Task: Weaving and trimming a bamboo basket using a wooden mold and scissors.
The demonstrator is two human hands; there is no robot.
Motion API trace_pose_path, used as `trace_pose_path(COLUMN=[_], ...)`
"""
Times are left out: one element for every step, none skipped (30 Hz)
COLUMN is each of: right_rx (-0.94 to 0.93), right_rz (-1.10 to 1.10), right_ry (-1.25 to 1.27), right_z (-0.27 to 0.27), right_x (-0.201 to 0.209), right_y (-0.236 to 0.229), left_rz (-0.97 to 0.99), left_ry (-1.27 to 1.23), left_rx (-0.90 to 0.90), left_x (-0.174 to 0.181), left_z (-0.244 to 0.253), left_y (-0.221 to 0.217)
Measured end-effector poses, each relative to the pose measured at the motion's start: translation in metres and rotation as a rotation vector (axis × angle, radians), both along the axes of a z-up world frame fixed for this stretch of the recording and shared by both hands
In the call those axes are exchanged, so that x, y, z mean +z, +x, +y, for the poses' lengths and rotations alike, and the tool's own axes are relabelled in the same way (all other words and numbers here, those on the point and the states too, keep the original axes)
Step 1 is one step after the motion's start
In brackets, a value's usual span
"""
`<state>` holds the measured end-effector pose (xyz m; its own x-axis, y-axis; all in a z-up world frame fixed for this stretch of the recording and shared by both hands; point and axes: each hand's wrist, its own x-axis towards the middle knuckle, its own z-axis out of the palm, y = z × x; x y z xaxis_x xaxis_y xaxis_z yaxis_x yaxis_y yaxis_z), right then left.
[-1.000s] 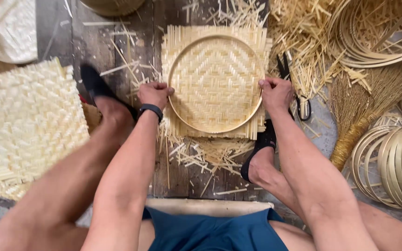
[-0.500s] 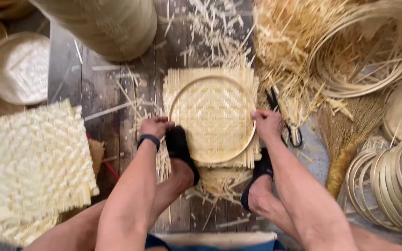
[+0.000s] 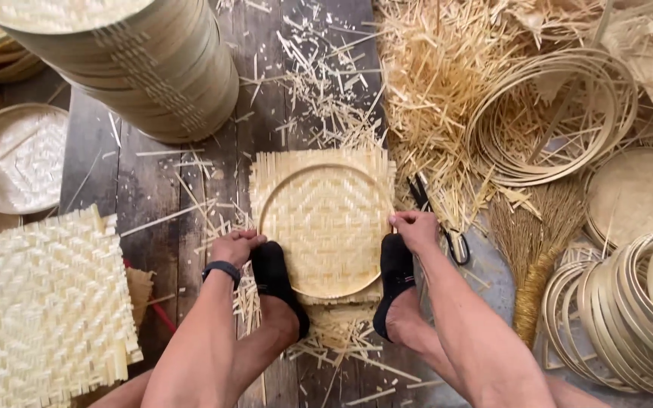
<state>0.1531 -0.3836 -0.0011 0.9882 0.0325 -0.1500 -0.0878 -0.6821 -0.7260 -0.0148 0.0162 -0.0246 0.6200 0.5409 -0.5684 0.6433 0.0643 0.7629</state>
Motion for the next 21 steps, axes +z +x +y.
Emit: trace_pose_path(right_rx=[-0.012, -0.014, -0.011, -0.008, -0.01, -0.027, -0.042, -0.041, 0.112, 0.267, 0.265, 0.61, 0.956, 0.956, 0.993, 1.029, 1.032, 1.004, 0.982, 0.992, 0.953], right_rz=[0.055, 0.046, 0.048, 0.05, 0.047, 0.092, 0.12, 0.101, -0.042, -0.185, -0.178, -0.197, -0.218, -0.222, -0.291, -0.36, -0.364, -0.441, -0.502, -0.489, -0.591], right_ry=[-0.018, -0.014, 0.03, 0.075, 0.072, -0.064, -0.193, -0.189, -0.278, -0.363, -0.363, -0.382, -0.398, -0.403, -0.426, -0.449, -0.447, -0.483, -0.517, -0.514, -0.513], right_z=[0.002, 0.004, 0.003, 0.001, 0.009, 0.016, 0.027, 0.05, 0.068, 0.086, 0.1, 0.114, 0.128, 0.13, 0.133, 0.137, 0.137, 0.138, 0.134, 0.132, 0.133], right_x=[0.004, 0.004, 0.005, 0.005, 0.024, 0.043, 0.063, 0.09, 0.113, 0.136, 0.132, 0.129, 0.126, 0.11, 0.092, 0.074, 0.063, 0.05, 0.039, 0.03, 0.021], right_y=[0.004, 0.005, 0.004, 0.003, -0.007, -0.017, -0.018, -0.021, -0.042, -0.061, -0.083, -0.105, -0.121, -0.137, -0.148, -0.157, -0.157, -0.155, -0.159, -0.16, -0.16], left_rz=[0.038, 0.03, 0.035, 0.041, 0.038, 0.086, 0.116, 0.097, 0.126, 0.147, 0.152, -0.07, -0.308, -0.314, -0.458, -0.604, -0.602, -0.493, -0.373, -0.362, -0.226], left_ry=[-0.058, -0.054, -0.154, -0.254, -0.257, -0.13, 0.006, 0.011, 0.342, 0.671, 0.668, 0.727, 0.782, 0.782, 0.901, 1.021, 1.025, 0.832, 0.625, 0.615, 0.603], left_rx=[0.007, 0.006, 0.059, 0.111, 0.109, -0.009, -0.12, -0.118, -0.316, -0.519, -0.525, -0.613, -0.687, -0.684, -0.756, -0.825, -0.821, -0.846, -0.86, -0.856, -0.798], left_x=[-0.002, -0.006, -0.011, -0.017, -0.004, 0.009, 0.023, 0.053, 0.077, 0.101, 0.106, 0.112, 0.119, 0.093, 0.068, 0.042, 0.041, 0.039, 0.034, 0.048, 0.063], left_z=[0.003, 0.008, 0.01, 0.012, 0.012, 0.012, 0.016, 0.01, -0.001, -0.011, -0.022, -0.033, -0.043, -0.048, -0.049, -0.05, -0.05, -0.05, -0.053, -0.056, -0.057], left_y=[0.002, 0.006, 0.008, 0.01, 0.014, 0.017, 0.028, 0.051, 0.056, 0.063, 0.076, 0.09, 0.11, 0.127, 0.148, 0.17, 0.177, 0.185, 0.185, 0.183, 0.183])
